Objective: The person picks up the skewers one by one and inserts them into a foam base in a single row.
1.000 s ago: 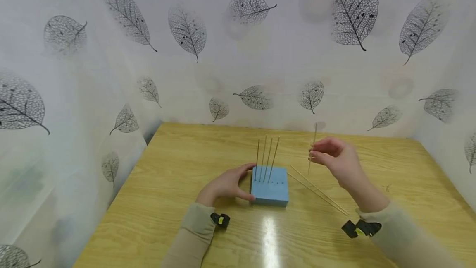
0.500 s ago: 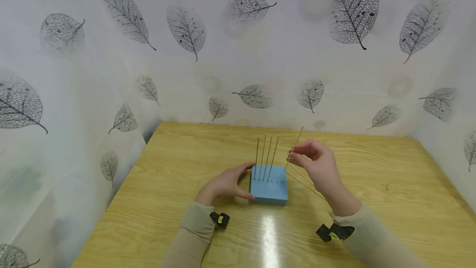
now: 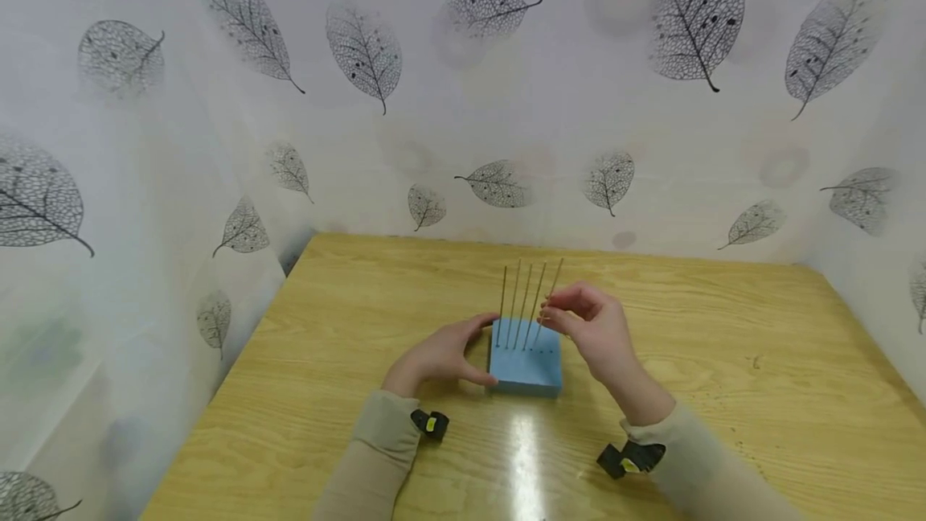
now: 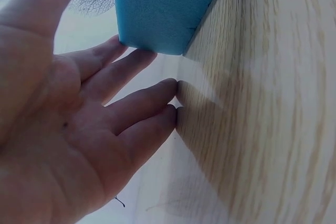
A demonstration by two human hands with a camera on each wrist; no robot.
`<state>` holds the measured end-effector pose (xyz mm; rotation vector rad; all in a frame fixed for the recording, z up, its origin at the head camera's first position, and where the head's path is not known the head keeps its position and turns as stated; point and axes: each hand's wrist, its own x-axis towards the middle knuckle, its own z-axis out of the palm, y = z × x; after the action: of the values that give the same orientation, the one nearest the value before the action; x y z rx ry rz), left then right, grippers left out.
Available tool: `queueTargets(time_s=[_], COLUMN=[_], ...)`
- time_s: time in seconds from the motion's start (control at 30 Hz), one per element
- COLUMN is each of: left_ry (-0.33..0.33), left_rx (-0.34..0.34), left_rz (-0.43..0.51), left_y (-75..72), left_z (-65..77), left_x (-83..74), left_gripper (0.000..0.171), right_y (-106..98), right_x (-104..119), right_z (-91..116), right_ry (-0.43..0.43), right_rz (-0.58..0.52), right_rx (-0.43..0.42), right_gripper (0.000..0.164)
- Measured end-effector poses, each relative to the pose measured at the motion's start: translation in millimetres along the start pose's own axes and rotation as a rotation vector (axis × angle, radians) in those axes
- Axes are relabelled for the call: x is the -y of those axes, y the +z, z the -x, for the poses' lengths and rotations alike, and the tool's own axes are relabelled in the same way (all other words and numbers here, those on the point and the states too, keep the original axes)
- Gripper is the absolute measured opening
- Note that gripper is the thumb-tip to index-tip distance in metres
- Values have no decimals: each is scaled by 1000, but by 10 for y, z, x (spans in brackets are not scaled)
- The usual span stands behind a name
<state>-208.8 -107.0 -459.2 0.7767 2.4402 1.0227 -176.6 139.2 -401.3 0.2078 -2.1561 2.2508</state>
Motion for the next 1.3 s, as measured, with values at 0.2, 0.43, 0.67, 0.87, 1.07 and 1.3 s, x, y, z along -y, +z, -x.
queueTargets(time_s=[0.2,0.43,0.67,0.87,1.07,1.3], left_ry=[4,6,4,5,-5,1], left_rx=[-9,-1,-2,6,8,3], left_rz=[-6,-5,5,2,1,3], left_y=[-1,-5,-4,-4,-4,-2], left_z=[-6,-4,-1,-5,-19,-8], left_x=[0,-5,-8,-6,9,17], left_gripper=[105,105,105,105,105,105], right_y=[27,40,65,73,66,54], right_x=[-24,-65,-123,-153,-195,-224], right_z=[-12,-25,-16,-8,-15,-14], right_ry=[-1,6,44,46,23,8], right_rz=[13,35,54,95,121,135], right_rx=[3,5,-17,-19,-11,0], right_gripper=[12,18,18,17,15,15])
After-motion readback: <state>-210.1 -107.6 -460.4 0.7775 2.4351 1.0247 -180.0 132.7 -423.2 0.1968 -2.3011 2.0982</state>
